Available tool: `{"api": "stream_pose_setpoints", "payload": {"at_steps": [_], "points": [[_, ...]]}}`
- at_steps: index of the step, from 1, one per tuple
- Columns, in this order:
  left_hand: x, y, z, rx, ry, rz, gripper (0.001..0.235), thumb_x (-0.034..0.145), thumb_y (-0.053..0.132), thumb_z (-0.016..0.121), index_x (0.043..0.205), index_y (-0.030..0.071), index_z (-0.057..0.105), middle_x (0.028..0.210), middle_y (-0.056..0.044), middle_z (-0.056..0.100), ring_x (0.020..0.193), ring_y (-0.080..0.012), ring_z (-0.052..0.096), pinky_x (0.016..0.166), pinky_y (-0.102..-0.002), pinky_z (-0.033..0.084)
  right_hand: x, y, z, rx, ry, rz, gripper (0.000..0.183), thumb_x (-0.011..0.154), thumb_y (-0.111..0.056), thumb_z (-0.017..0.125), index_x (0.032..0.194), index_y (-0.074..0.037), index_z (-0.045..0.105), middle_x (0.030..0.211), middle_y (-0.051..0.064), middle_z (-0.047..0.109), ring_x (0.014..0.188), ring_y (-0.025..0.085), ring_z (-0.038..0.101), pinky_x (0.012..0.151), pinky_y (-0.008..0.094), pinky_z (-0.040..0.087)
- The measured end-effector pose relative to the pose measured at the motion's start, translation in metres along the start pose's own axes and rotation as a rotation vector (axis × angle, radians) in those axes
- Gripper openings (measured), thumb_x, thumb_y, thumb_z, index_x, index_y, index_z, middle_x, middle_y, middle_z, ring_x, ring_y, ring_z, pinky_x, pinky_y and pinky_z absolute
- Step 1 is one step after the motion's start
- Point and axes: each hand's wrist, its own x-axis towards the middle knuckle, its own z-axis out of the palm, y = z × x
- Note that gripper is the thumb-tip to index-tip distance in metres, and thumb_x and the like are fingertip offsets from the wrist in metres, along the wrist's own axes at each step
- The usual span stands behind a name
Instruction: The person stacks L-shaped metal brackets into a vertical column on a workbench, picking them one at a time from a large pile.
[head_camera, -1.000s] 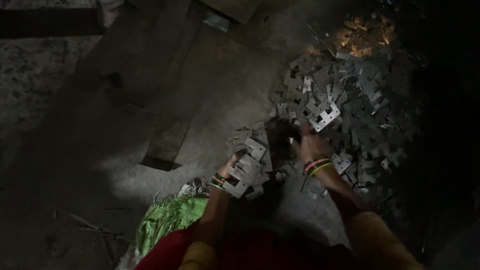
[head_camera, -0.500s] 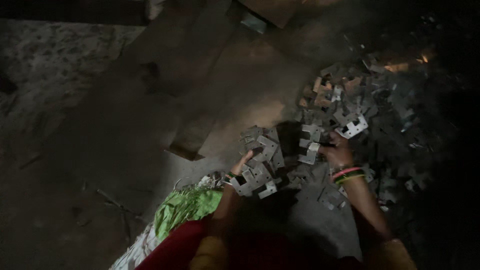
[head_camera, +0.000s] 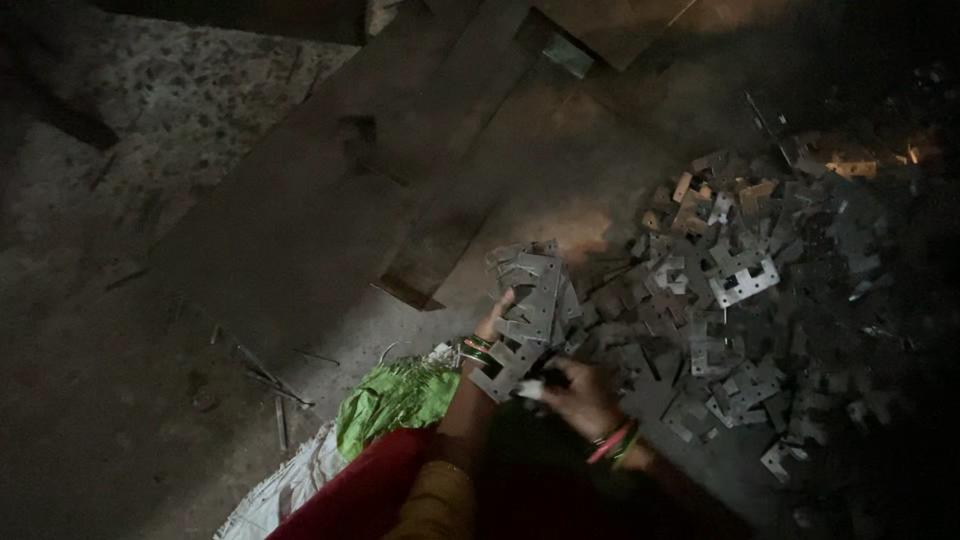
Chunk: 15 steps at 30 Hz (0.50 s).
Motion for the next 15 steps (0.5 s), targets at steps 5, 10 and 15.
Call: {"api": "stream_pose_setpoints", "payload": {"at_steps": [5,10,15], "points": [[-0.002,0.015,-0.004,0.143,0.082,0.111,0.074,0.095,0.058,0.063,0.143,0.002,0.056,0.122,-0.016,0.071,0.103,-0.0293,0.071,0.086,-0.044,0.061,0.006,0.035,0.023,-0.083,0.058,-0.403,0.021,0.092,-0.004,0.079,0.110,0.005,0.072,0.104,0.009,0.073,0.093,0.015,0.066,0.079,0.029,0.056],[0.011,0.012,-0.032,0.233,0.245,0.309,0.071,0.093,0.056,0.062,0.143,0.006,0.056,0.125,-0.012,0.071,0.108,-0.0269,0.070,0.090,-0.042,0.058,-0.018,-0.040,-0.042,-0.291,-0.451,0.404,0.027,0.086,-0.015,0.079,0.107,0.001,0.073,0.092,0.018,0.075,0.076,0.030,0.066,0.064,0.042,0.050],[0.017,0.010,-0.048,0.186,0.140,0.411,0.079,0.100,0.057,0.065,0.151,-0.001,0.051,0.140,-0.014,0.059,0.121,-0.0276,0.060,0.101,-0.042,0.051,-0.008,-0.111,-0.058,-0.476,-0.274,0.010,0.022,0.085,-0.015,0.076,0.105,-0.005,0.075,0.092,0.007,0.081,0.076,0.018,0.072,0.064,0.030,0.058]]}}
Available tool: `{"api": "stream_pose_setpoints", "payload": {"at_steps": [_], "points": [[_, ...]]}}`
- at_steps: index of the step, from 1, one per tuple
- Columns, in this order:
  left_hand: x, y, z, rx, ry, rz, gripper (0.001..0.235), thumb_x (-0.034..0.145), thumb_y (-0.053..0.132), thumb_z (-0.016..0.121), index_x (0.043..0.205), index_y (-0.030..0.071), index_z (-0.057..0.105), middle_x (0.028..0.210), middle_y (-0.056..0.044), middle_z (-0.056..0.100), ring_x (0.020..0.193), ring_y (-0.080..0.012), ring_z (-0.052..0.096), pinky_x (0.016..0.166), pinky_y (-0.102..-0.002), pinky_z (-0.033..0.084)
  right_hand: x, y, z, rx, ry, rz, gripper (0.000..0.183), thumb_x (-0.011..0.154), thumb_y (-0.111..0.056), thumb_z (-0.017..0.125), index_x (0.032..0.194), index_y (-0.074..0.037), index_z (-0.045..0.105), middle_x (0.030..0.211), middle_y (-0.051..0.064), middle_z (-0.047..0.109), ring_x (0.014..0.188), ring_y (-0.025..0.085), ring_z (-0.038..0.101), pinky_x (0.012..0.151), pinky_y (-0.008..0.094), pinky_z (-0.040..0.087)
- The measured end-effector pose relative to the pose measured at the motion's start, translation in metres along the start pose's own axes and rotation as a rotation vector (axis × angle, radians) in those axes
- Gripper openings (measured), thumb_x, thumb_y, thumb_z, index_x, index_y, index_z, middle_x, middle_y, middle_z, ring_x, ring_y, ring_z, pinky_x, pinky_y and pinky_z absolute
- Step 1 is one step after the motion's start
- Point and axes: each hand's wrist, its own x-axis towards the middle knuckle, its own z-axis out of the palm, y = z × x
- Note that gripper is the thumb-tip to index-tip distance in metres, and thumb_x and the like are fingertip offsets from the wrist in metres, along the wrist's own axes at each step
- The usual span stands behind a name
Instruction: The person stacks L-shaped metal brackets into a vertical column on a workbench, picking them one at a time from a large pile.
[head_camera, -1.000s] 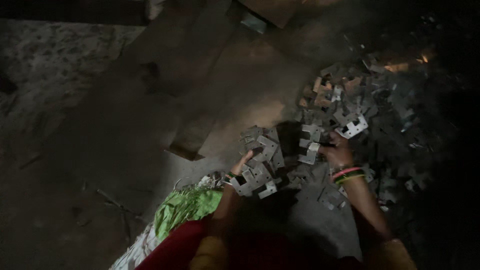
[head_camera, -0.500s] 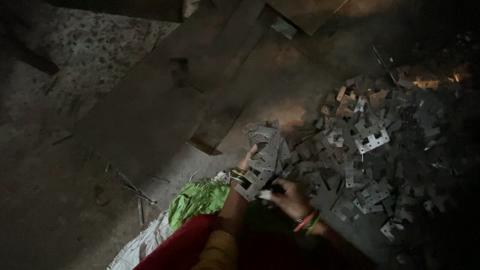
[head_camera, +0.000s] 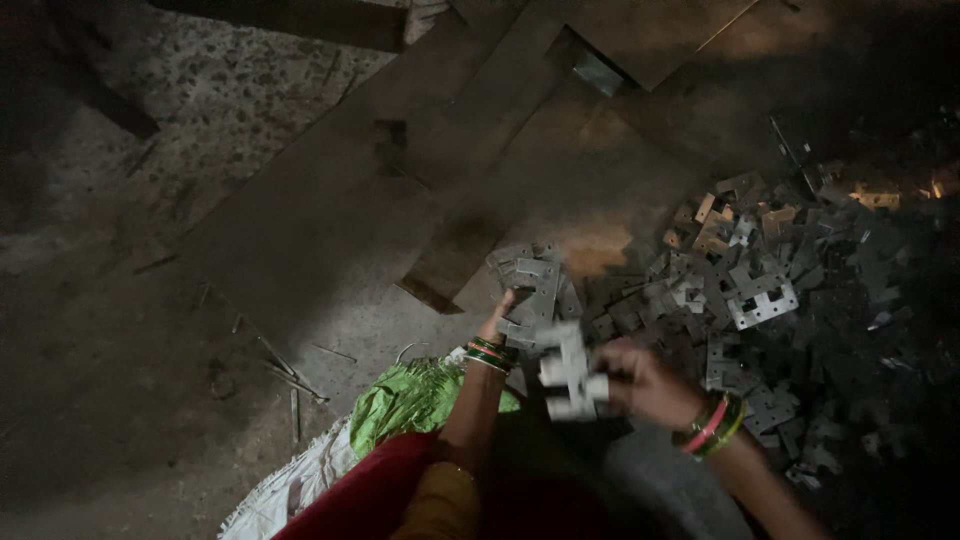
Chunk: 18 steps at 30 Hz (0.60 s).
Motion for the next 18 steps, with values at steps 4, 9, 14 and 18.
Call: {"api": "stream_pose_setpoints", "payload": {"at_steps": [4,9,14,18], "points": [[-0.005,0.013,0.007,0.103,0.003,-0.030,0.085,0.092,0.063,0.060,0.148,0.001,0.049,0.144,-0.017,0.059,0.127,-0.0308,0.062,0.103,-0.044,0.054,0.048,-0.030,-0.002,0.208,0.145,-0.370,0.023,0.085,-0.007,0.074,0.109,-0.007,0.071,0.104,0.002,0.078,0.090,0.012,0.074,0.077,0.031,0.064],[-0.020,0.052,0.039,0.333,0.238,-0.128,0.089,0.078,0.058,0.070,0.147,0.006,0.051,0.140,-0.016,0.061,0.120,-0.0291,0.064,0.096,-0.045,0.054,0.082,-0.045,0.010,-0.294,0.596,-0.175,0.029,0.079,-0.007,0.083,0.105,-0.006,0.070,0.098,0.007,0.076,0.089,0.017,0.071,0.079,0.035,0.058],[-0.006,0.151,0.079,0.746,-0.050,0.121,0.106,0.061,0.058,0.090,0.142,0.000,0.055,0.132,-0.023,0.066,0.119,-0.0339,0.064,0.099,-0.046,0.053,0.112,-0.059,0.001,-0.230,0.677,-0.304,0.089,0.063,-0.013,0.092,0.139,-0.005,0.046,0.132,0.019,0.053,0.119,0.027,0.056,0.091,0.041,0.054],[0.028,0.234,0.119,1.357,-0.290,0.197,0.113,0.060,0.059,0.095,0.144,-0.001,0.048,0.135,-0.020,0.059,0.122,-0.0296,0.056,0.102,-0.044,0.047,0.148,-0.052,0.016,-0.322,0.812,-0.532,0.116,0.061,-0.018,0.098,0.153,0.000,0.029,0.146,0.022,0.043,0.134,0.036,0.046,0.109,0.047,0.041]]}}
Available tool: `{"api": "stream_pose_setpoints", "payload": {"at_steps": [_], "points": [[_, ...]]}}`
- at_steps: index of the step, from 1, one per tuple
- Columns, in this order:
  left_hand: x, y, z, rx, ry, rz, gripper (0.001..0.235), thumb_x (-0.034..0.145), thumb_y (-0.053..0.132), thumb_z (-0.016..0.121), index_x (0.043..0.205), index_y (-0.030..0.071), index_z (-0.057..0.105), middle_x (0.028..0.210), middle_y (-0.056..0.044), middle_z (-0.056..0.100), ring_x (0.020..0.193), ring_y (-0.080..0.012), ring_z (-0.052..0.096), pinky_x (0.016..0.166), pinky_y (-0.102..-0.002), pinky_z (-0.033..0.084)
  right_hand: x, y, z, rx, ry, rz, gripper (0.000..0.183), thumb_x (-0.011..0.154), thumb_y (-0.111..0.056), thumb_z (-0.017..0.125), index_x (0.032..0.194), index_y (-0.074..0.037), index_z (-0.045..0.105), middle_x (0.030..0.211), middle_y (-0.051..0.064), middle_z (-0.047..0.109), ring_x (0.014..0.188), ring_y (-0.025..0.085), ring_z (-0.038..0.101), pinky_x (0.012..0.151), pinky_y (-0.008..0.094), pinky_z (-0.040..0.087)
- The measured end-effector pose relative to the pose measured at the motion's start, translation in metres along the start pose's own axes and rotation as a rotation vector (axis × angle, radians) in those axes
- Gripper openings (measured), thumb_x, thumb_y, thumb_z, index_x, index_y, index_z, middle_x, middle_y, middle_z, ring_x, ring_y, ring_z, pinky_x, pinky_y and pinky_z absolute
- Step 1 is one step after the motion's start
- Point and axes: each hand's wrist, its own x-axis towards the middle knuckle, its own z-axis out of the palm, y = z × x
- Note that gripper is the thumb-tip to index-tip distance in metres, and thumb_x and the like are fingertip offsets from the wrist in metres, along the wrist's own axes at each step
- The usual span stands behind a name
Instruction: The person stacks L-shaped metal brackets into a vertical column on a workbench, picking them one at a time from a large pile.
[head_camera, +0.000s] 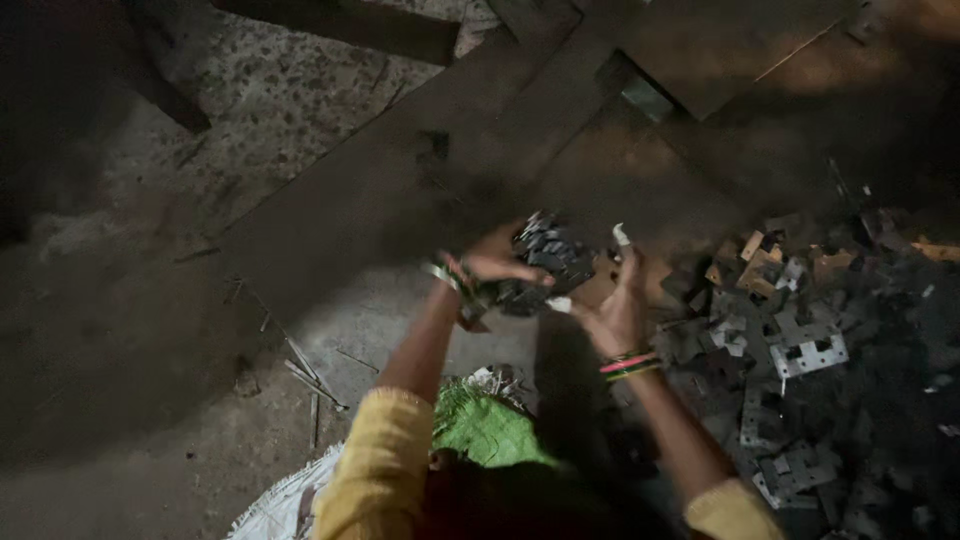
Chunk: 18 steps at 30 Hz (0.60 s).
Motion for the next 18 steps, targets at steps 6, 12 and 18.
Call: {"api": "stream_pose_setpoints", "payload": {"at_steps": [6,12,18], "points": [[0.062,0.046,-0.022,0.916,-0.567,-0.339,0.098,0.064,0.061,0.088,0.132,-0.002,0.058,0.126,-0.020,0.066,0.114,-0.0307,0.064,0.096,-0.046,0.052,0.009,0.020,0.077,-0.015,0.082,-0.120,0.109,0.068,-0.018,0.091,0.156,-0.002,0.030,0.148,0.022,0.045,0.137,0.038,0.047,0.114,0.047,0.040],[0.073,0.041,-0.016,1.169,-0.559,-0.568,0.096,0.071,0.066,0.081,0.136,0.000,0.056,0.131,-0.021,0.061,0.118,-0.0322,0.060,0.096,-0.048,0.050,0.010,0.056,0.082,-0.076,-0.055,-0.080,0.103,0.068,-0.028,0.091,0.151,-0.003,0.035,0.142,0.022,0.050,0.132,0.038,0.051,0.109,0.048,0.045],[0.076,0.036,-0.028,1.143,-0.542,-0.643,0.094,0.078,0.071,0.075,0.139,0.003,0.054,0.136,-0.021,0.056,0.121,-0.0337,0.057,0.096,-0.050,0.047,0.017,0.070,0.083,-0.062,-0.101,-0.125,0.099,0.068,-0.038,0.091,0.146,-0.004,0.040,0.136,0.022,0.055,0.126,0.037,0.056,0.103,0.049,0.050]]}}
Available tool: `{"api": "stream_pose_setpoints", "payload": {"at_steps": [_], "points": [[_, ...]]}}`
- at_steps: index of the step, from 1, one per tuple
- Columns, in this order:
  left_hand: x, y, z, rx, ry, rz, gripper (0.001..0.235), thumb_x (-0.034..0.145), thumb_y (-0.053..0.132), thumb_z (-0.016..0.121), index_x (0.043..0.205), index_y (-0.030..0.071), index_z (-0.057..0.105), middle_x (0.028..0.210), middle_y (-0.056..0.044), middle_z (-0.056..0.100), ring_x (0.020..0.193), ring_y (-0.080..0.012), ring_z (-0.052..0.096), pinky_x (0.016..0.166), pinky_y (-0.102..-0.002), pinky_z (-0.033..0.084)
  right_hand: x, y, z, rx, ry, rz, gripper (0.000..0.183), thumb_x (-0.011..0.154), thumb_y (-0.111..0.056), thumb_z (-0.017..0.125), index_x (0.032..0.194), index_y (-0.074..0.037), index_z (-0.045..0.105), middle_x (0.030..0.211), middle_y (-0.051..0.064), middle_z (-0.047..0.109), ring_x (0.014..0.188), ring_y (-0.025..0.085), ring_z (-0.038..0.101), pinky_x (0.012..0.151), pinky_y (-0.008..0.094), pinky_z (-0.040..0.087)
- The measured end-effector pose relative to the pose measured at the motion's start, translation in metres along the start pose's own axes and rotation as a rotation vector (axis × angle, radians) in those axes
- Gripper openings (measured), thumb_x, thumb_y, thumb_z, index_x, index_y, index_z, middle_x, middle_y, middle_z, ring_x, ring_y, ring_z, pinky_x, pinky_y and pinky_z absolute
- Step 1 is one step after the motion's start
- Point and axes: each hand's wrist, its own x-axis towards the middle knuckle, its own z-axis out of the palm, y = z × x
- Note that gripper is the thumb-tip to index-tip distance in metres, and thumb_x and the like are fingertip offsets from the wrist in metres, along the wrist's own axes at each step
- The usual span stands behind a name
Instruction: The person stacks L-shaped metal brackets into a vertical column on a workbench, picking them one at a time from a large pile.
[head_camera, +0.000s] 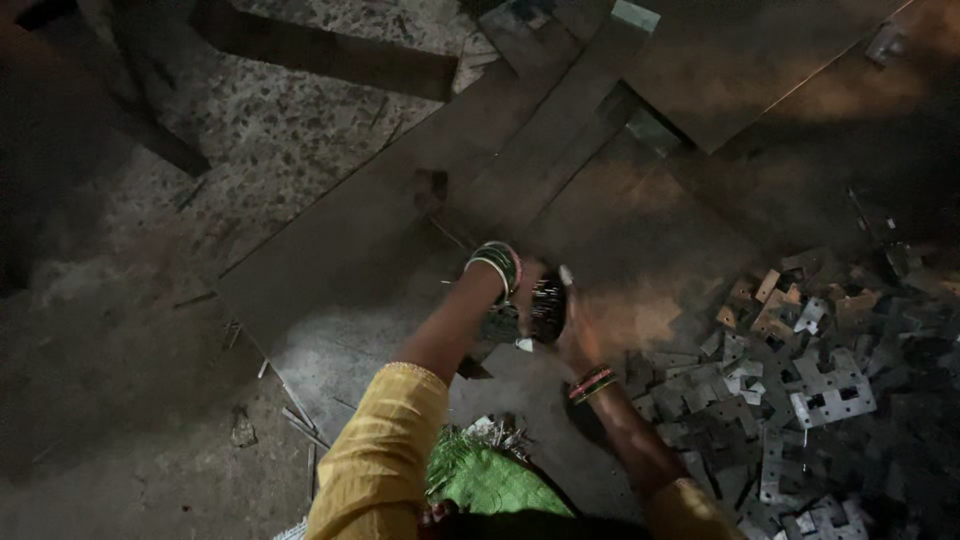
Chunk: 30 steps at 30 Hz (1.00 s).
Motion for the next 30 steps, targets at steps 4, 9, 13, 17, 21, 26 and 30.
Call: {"api": "stream_pose_setpoints", "payload": {"at_steps": [4,9,13,17,21,26,30], "points": [[0.001,-0.031,0.012,-0.210,0.019,0.042,0.093,0.082,0.074,0.071,0.141,0.004,0.052,0.139,-0.022,0.053,0.123,-0.0346,0.054,0.096,-0.052,0.045,0.001,0.003,0.004,-0.028,-0.062,-0.053,0.097,0.068,-0.045,0.091,0.142,-0.005,0.043,0.132,0.021,0.058,0.123,0.037,0.059,0.099,0.049,0.053],[-0.014,-0.071,0.047,-0.640,0.302,0.252,0.088,0.087,0.079,0.060,0.139,0.007,0.057,0.136,-0.021,0.058,0.120,-0.0324,0.058,0.092,-0.051,0.045,0.006,-0.005,0.000,-0.172,-0.235,0.231,0.098,0.065,-0.041,0.092,0.142,-0.005,0.044,0.129,0.020,0.061,0.119,0.037,0.061,0.099,0.051,0.053],[-0.028,-0.073,0.079,-0.887,0.582,0.078,0.079,0.085,0.081,0.045,0.101,0.009,0.074,0.081,-0.013,0.072,0.069,-0.0222,0.063,0.067,-0.041,0.049,0.011,-0.023,-0.001,0.125,-0.163,0.279,0.109,0.062,-0.035,0.094,0.151,-0.008,0.037,0.132,0.021,0.057,0.121,0.037,0.062,0.101,0.050,0.054],[-0.014,-0.047,0.079,-0.956,0.671,0.028,0.083,0.092,0.081,0.039,0.065,0.004,0.055,0.053,-0.006,0.043,0.049,-0.0197,0.041,0.053,-0.042,0.037,0.014,-0.038,-0.007,0.038,-0.084,-0.038,0.120,0.060,-0.023,0.093,0.158,-0.003,0.025,0.151,0.030,0.044,0.135,0.051,0.048,0.109,0.056,0.045],[-0.014,-0.055,0.081,-1.286,0.725,-0.012,0.079,0.092,0.081,0.041,0.063,0.008,0.042,0.056,-0.001,0.034,0.052,-0.0157,0.033,0.054,-0.041,0.029,0.020,-0.041,-0.015,-0.069,-0.228,0.238,0.122,0.059,-0.034,0.093,0.159,-0.012,0.025,0.148,0.023,0.046,0.131,0.045,0.053,0.102,0.052,0.050],[-0.019,-0.065,0.094,-0.975,0.600,-0.021,0.081,0.098,0.077,0.031,0.078,0.002,0.055,0.068,-0.011,0.045,0.063,-0.0244,0.045,0.063,-0.044,0.039,0.034,-0.029,-0.021,-0.340,-0.289,0.101,0.132,0.055,-0.054,0.098,0.154,-0.009,0.024,0.137,0.020,0.052,0.120,0.043,0.057,0.106,0.061,0.042],[-0.008,-0.046,0.091,-0.633,1.003,0.336,0.080,0.107,0.070,0.030,0.124,0.002,0.069,0.128,-0.023,0.063,0.116,-0.0441,0.058,0.098,-0.055,0.048,0.042,-0.018,-0.019,-0.253,-0.230,-0.085,0.136,0.050,-0.051,0.098,0.155,-0.007,0.023,0.142,0.027,0.048,0.125,0.050,0.052,0.101,0.061,0.046]]}}
